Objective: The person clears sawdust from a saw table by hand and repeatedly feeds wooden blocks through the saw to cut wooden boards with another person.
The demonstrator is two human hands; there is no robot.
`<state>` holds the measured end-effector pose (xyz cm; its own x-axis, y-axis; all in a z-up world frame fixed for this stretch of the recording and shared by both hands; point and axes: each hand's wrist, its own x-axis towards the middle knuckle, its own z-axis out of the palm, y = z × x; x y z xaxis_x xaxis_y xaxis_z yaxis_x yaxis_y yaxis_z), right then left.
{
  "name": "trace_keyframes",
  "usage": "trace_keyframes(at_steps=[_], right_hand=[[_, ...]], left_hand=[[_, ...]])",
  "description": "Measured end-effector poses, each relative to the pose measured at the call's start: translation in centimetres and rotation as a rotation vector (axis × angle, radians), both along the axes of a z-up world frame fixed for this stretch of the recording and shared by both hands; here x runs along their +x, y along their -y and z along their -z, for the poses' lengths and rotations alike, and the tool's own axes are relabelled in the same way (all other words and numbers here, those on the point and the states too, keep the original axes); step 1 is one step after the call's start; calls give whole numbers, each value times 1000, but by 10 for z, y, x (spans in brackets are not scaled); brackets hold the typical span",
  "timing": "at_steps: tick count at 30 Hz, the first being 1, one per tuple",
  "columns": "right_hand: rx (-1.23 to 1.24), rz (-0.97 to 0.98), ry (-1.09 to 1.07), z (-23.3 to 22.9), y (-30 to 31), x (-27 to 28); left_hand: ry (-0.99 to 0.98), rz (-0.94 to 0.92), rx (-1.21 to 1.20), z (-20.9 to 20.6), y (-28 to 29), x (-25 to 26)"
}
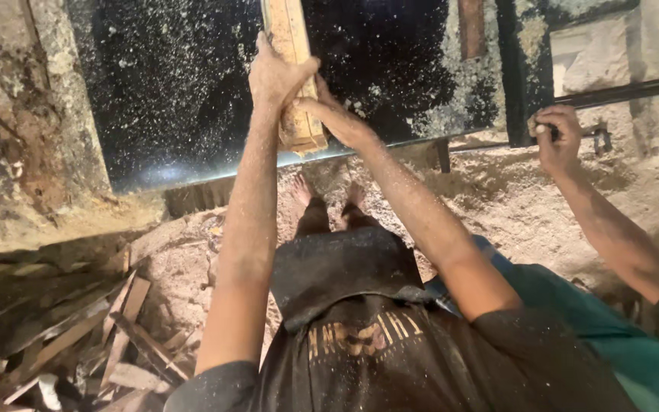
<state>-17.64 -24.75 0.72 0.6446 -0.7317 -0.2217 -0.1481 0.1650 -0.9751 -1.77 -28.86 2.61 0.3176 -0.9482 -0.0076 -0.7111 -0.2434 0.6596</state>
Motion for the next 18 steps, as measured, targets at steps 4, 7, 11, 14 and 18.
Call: trace_keyframes(at_steps=[4,7,11,14,18], right_hand=[[6,51,-105,22,-6,-3],[4,62,5,32,-7,6],[4,86,-36,43,-23,2],[0,68,167,33,-46,-4],[-4,102,139,44,-73,-16]], left_hand=[[55,4,-51,42,-7,6],[120,24,-183,43,-4,8],[134,22,-120,40,-33,1],[67,22,-38,24,-55,-8],[54,15,-37,14,-85,-18]])
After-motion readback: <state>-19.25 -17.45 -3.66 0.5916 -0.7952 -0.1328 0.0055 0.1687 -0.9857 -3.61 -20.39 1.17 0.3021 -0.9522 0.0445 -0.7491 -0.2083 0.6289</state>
